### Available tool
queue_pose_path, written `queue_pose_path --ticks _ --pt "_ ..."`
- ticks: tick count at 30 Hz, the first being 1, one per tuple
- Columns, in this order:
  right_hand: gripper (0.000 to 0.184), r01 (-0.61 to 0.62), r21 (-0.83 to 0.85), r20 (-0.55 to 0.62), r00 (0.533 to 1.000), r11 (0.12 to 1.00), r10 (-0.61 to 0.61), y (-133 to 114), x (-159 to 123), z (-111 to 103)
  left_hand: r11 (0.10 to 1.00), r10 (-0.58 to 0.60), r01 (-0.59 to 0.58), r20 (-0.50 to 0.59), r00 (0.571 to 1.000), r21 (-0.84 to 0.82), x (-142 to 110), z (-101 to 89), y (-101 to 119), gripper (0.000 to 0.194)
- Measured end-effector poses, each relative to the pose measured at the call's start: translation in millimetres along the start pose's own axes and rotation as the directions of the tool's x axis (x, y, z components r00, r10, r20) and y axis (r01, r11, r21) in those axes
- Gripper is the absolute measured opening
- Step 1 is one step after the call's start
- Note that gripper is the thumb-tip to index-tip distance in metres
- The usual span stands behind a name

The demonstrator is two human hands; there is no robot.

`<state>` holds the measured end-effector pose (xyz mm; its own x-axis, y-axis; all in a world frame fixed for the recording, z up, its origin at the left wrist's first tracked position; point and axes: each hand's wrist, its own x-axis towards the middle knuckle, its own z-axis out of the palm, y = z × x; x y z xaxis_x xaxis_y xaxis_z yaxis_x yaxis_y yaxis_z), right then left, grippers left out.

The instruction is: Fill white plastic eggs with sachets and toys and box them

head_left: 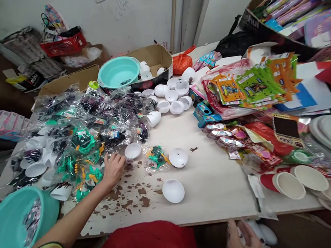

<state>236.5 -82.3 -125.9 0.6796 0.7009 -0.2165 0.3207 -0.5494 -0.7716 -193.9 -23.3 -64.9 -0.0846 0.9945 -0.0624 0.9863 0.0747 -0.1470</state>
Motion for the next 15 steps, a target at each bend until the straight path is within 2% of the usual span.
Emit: queue_pose_path --ticks 2,3,4,5,6,7,8,9,10,12,13,15 --pt "0.05 0.157 0.057 -0.091 0.984 0.986 -0.151 -41.8 -13.4 8.0 0.993 0.039 -0.045 -0.056 0.998 -0.11 -4.5 -14.0 -9.2 0.014" --pt "0.049 0.213 0.132 -0.082 0.976 0.968 -0.204 -61.8 -22.4 12.5 0.979 0.066 -0.083 -0.095 0.993 -0.186 -6.9 -24.0 -10.4 0.015" --pt "0.049 0.223 0.242 -0.024 0.974 0.944 -0.224 -80.7 -33.0 17.9 0.955 0.088 -0.124 -0.141 0.986 -0.269 -9.5 -35.0 -7.9 0.015" --pt "0.051 0.17 0.366 0.093 0.971 0.915 -0.218 -98.0 -44.9 24.6 0.921 0.103 -0.166 -0.191 0.976 -0.352 -12.1 -45.7 -0.9 0.015" --pt "0.058 0.062 0.474 0.276 0.937 0.878 -0.215 -113.6 -57.5 32.9 0.879 0.115 -0.213 -0.242 0.963 -0.427 -14.7 -55.4 10.8 0.015" --pt "0.069 -0.068 0.548 0.46 0.857 0.834 -0.232 -127.5 -69.8 42.6 0.828 0.139 -0.27 -0.287 0.948 -0.491 -17.2 -63.3 26.7 0.014" --pt "0.08 -0.171 0.596 0.566 0.783 0.784 -0.26 -139.5 -80.6 53.5 0.774 0.173 -0.327 -0.317 0.933 -0.542 -19.3 -68.9 45.4 0.015" --pt "0.081 -0.254 0.604 0.642 0.716 0.755 -0.273 -149.6 -88.8 64.8 0.713 0.231 -0.392 -0.332 0.914 -0.582 -20.9 -72.0 65.4 0.016" --pt "0.067 -0.317 0.592 0.682 0.686 0.741 -0.251 -158.0 -93.5 75.8 0.65 0.301 -0.442 -0.324 0.897 -0.618 -21.9 -73.0 84.8 0.018" --pt "0.037 -0.429 0.579 0.669 0.736 0.693 -0.104 -169.6 -92.1 93.3 0.593 0.339 -0.439 -0.285 0.896 -0.675 -21.4 -70.5 115.5 0.018" --pt "0.034 -0.477 0.592 0.635 0.773 0.65 -0.011 -172.8 -87.2 98.8 0.603 0.289 -0.388 -0.263 0.921 -0.697 -20.0 -68.0 125.4 0.023" --pt "0.039 -0.534 0.646 0.559 0.818 0.545 0.139 -174.6 -76.2 103.6 0.62 0.092 -0.215 -0.202 0.975 -0.755 -15.2 -63.2 135.5 0.053"
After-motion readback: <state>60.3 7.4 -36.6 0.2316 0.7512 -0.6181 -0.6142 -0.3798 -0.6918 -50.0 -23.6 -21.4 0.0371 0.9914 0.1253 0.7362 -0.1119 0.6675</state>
